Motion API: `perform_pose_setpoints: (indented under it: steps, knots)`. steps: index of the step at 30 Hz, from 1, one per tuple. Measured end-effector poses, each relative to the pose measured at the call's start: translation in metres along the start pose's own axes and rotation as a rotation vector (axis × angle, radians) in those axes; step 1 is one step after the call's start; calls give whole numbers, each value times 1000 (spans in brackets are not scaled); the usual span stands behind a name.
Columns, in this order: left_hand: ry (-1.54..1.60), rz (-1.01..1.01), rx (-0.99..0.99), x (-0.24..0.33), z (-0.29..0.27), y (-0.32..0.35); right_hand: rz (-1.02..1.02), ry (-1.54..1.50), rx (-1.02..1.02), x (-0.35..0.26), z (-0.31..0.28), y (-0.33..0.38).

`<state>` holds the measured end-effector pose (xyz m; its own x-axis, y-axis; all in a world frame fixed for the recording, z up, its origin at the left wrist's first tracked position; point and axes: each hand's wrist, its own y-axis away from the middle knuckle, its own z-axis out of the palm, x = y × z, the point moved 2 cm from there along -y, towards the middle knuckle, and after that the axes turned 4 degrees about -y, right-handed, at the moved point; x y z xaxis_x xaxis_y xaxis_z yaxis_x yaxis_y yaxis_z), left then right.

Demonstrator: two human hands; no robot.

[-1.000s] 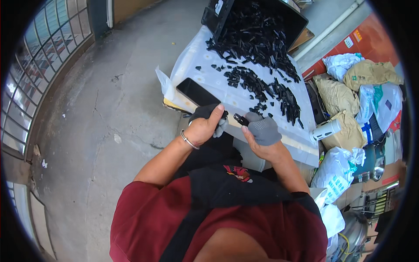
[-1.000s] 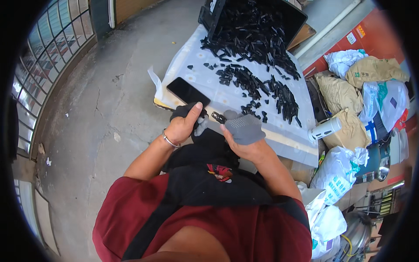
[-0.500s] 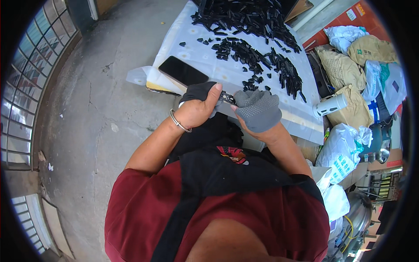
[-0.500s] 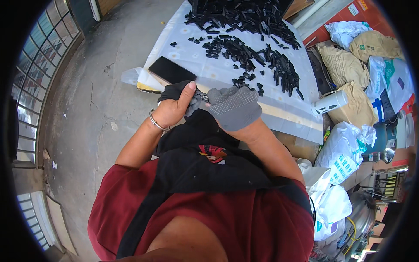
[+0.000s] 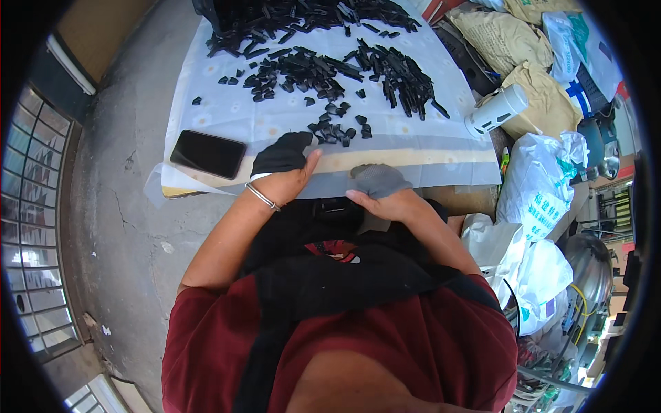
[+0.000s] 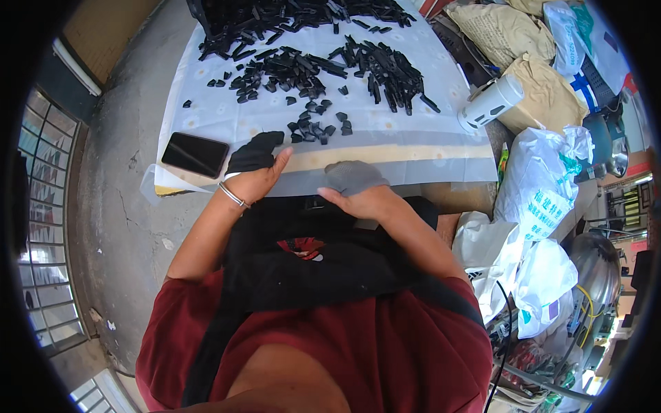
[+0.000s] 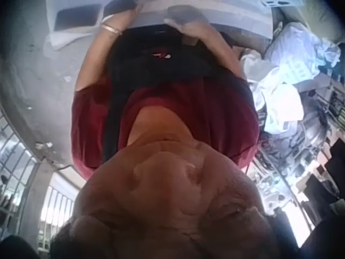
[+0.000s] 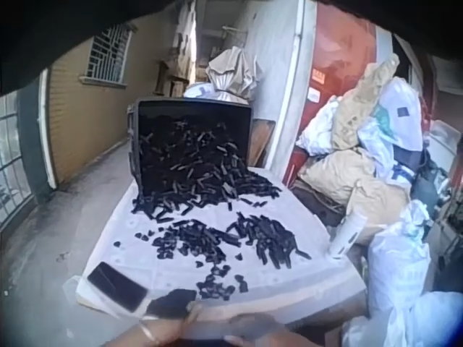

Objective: Sorting and inspecting small black plastic components on a workbench in a production facility.

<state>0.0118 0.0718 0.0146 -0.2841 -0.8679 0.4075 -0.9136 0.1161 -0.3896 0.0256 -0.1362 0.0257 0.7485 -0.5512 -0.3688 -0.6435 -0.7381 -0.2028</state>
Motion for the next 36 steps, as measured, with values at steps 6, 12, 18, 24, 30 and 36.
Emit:
perform_pose_setpoints:
  steps: [6, 12, 18, 24, 30, 36]
  knots:
    - [-416, -273, -9, -85, -10, -130, 443, 337, 344, 131, -89, -3]
    - [-418, -399, -300, -132, 34, -205, 612, 371, 283, 230, -102, -38]
    - [-284, -180, -289, -67, 70, -209, 603, 273, 270, 239, -85, -84]
    - [-202, 154, -292, -15, 79, -181, 349, 220, 177, 203, -58, -75]
    - [-393, 176, -316, -10, 50, -167, 230, 130, 363, 179, -66, -42]
    - [-434, 102, -205, -28, 30, -139, 176, 243, 474, 154, -84, 3]
